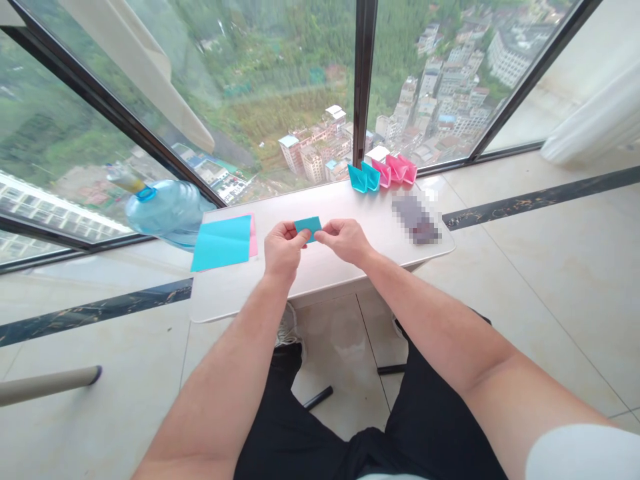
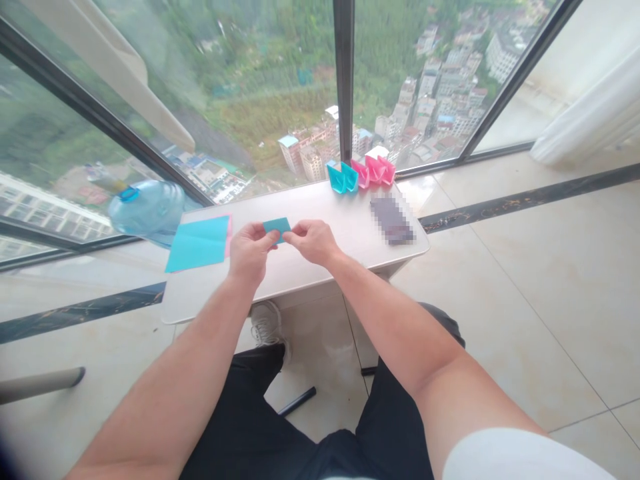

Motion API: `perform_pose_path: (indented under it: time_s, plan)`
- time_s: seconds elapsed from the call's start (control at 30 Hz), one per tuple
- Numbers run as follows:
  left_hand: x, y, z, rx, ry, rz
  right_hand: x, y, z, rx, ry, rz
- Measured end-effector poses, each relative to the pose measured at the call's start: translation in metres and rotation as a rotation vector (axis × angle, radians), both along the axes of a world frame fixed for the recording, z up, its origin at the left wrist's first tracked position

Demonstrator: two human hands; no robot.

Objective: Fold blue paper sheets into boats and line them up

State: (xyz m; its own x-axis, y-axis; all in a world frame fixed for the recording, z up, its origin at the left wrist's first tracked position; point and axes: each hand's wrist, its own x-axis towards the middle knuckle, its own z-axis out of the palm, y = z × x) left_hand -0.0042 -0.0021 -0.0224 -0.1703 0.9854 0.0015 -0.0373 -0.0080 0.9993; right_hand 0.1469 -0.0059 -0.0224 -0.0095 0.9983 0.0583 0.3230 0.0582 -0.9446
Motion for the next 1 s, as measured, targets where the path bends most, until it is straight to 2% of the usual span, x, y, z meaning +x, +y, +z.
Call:
perform_pose_path:
  time_s: [0.23, 0.43, 0.67, 0.87, 1.0]
  plan:
    - [0.0026, 0.0, 0.0003, -0.033, -0.05, -0.072, -0.0033, 0.0, -0.0017, 0.019, -0.066, -0.029]
    - [0.0048, -0.0031, 0.0043, -0.043, -0.03, -0.137, -0.0012, 0.0026, -0.0017, -0.024, 0.219, -0.063]
    - [0.0044, -0.0073, 0.0058, -0.121, -0.039, -0.183, 0.0032, 0.0043, 0.0023, -0.106, 0.425, -0.094]
    - [0.0053, -0.0069, 0.0058, -0.103, -0.06, -0.151, 0.0052, 0.0043, 0.0034, -0.141, 0.488, -0.047]
    - [0.0055, -0.0056, 0.0033, -0.09, -0.158, -0.091, 0.0043, 0.004, 0.0039, -0.139, 0.485, 0.006]
